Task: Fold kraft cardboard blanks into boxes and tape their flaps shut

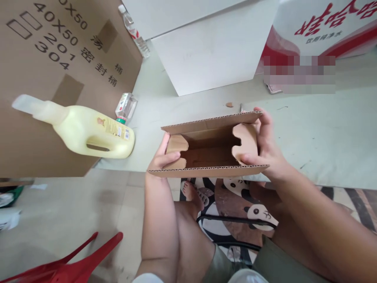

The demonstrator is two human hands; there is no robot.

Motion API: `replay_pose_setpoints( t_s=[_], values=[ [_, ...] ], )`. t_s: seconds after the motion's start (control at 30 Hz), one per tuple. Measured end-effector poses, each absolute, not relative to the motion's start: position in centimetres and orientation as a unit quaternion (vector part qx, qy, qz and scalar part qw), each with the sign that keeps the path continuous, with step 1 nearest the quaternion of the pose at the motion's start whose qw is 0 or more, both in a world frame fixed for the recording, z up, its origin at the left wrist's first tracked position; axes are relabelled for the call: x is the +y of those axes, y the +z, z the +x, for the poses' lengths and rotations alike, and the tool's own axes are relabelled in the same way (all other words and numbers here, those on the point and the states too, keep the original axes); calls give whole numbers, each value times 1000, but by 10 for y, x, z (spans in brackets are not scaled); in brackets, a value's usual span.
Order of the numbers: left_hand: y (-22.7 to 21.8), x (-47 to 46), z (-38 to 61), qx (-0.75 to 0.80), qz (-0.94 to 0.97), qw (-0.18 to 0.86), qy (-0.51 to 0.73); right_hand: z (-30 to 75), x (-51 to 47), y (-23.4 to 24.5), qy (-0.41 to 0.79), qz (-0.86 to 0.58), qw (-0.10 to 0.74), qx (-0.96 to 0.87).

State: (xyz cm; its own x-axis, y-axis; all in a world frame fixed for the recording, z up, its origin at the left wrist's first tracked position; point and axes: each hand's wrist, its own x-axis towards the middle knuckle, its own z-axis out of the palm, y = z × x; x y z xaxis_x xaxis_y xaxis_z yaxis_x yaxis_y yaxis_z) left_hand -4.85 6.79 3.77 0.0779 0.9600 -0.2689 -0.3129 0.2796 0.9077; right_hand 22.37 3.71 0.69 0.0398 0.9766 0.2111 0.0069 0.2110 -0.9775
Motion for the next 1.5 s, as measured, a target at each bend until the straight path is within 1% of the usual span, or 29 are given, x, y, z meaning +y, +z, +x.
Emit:
replay_pose_setpoints(
  t_s=[0.13,0.3,0.43,0.5,0.6,0.67,0.77,0.83,1.0,1.17,1.27,1.33,1.43,1.5],
  values=[
    [32,73,-50,411,395,658,492,222,33,8,474,-414,560,-539],
    [13,76,-46,342,506,555,566,220,32,-4,422,-423,592,-541],
    [8,74,-49,338,521,542,566,219,32,-7,413,-397,594,-564],
    [7,76,-53,344,530,537,558,219,31,-5,390,-386,597,-585],
    [5,83,-58,355,539,526,554,221,29,-1,362,-370,578,-631],
    [4,86,-60,362,536,521,557,222,29,2,350,-384,562,-644],
    [4,87,-58,389,528,505,560,223,29,2,341,-440,562,-612],
    [6,84,-55,403,514,509,561,223,30,2,352,-467,563,-584],
    [14,74,-54,377,483,582,534,223,31,6,370,-480,552,-573],
    [17,73,-61,406,504,577,498,222,30,4,381,-480,553,-564],
    [17,78,-69,427,464,569,528,222,35,-10,401,-468,581,-531],
    [15,83,-77,442,423,553,566,224,41,-20,419,-499,590,-477],
    [11,88,-84,465,363,517,620,225,46,-29,466,-546,553,-424],
    [8,90,-85,473,347,510,629,223,46,-27,523,-501,516,-458]
  ],
)
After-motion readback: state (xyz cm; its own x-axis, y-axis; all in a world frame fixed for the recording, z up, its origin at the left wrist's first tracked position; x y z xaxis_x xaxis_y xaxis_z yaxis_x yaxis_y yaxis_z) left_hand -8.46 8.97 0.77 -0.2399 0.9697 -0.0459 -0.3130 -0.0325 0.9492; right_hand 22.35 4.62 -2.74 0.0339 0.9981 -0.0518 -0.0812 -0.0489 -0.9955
